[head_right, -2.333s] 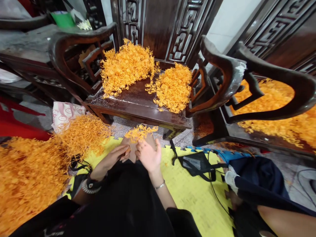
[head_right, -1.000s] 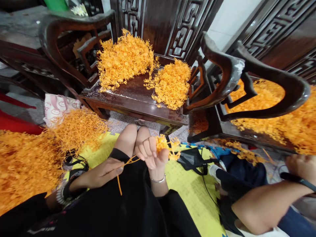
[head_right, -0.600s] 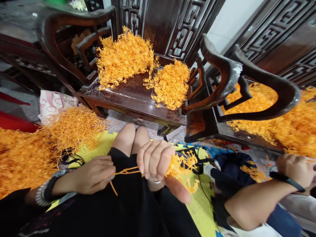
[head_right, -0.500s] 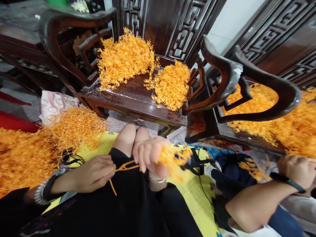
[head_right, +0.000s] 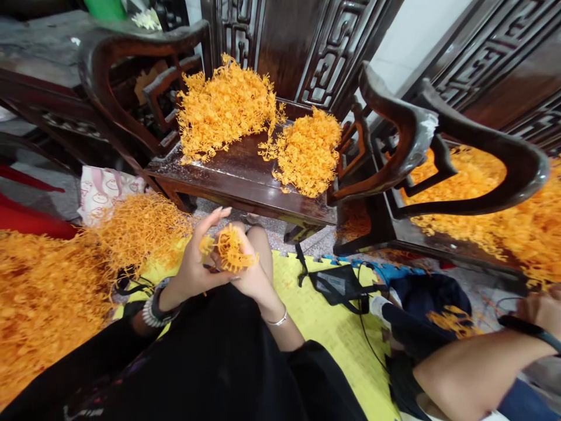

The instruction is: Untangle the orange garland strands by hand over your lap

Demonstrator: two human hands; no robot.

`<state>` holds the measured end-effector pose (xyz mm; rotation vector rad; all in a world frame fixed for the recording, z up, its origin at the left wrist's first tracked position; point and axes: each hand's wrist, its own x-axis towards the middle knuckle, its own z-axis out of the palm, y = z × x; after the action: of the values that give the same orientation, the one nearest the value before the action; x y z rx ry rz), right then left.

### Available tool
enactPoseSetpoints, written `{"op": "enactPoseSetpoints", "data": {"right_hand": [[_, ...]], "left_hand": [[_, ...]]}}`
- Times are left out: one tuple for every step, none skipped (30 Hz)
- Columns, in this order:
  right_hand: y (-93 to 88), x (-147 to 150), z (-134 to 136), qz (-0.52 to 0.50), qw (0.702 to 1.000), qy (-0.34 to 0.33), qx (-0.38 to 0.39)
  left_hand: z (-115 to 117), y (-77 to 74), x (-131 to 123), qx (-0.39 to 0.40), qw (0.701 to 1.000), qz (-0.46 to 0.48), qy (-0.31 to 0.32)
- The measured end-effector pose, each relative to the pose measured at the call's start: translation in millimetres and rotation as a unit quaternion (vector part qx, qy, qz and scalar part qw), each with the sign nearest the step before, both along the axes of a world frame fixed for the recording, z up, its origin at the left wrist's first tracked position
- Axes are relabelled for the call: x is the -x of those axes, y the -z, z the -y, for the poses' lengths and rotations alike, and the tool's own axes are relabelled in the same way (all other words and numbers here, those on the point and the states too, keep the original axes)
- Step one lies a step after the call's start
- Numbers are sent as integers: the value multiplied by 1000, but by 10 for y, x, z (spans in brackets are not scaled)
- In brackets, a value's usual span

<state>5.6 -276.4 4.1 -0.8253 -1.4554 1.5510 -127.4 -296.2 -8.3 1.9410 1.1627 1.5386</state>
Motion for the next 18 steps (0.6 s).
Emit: {"op": "enactPoseSetpoints", "data": {"right_hand": [[21, 7, 4, 13, 1000, 2, -25], [47, 5, 0, 34, 998, 9, -56], [76, -4, -12, 61, 994, 11, -89], [108, -21, -30, 90, 989, 8, -118], [140, -41, -51, 117, 983, -2, -142], [171, -64, -74, 141, 977, -13, -157], [197, -87, -95, 161, 974, -25, -160], [215, -111, -112, 177, 972, -33, -152], [222, -133, -123, 189, 972, -41, -136], [219, -153, -128, 196, 972, -52, -115], [203, -170, -126, 198, 973, -72, -93], [178, -183, -117, 197, 973, -94, -74], [143, -192, -101, 197, 972, -114, -62], [102, -195, -80, 201, 970, -126, -56], [57, -192, -55, 212, 967, -130, -57], [10, -182, -28, 224, 964, -127, -65], [-36, -167, 0, 234, 961, -122, -76], [-82, -147, 28, 239, 959, -121, -88]], "left_hand": [[-47, -36, -15, -11, 1000, -15, 16], [-86, -64, -19, -20, 998, -41, 37], [-116, -79, -16, -31, 995, -74, 53], [-137, -79, -9, -43, 991, -112, 60], [-150, -62, -2, -54, 986, -147, 58], [-159, -31, 3, -63, 981, -175, 51], [-165, 11, 4, -68, 978, -192, 39], [-172, 59, 3, -68, 977, -199, 24], [-180, 108, 2, -62, 979, -195, 6], [-190, 152, 1, -52, 982, -183, -16], [-199, 188, 2, -43, 985, -162, -41], [-207, 215, 7, -33, 988, -135, -69], [-212, 232, 13, -25, 989, -104, -100], [-212, 237, 20, -19, 988, -72, -132], [-205, 233, 26, -18, 985, -40, -166], [-192, 219, 28, -21, 979, -10, -203], [-174, 196, 23, -26, 971, 15, -236], [-153, 165, 12, -31, 964, 33, -264]]}}
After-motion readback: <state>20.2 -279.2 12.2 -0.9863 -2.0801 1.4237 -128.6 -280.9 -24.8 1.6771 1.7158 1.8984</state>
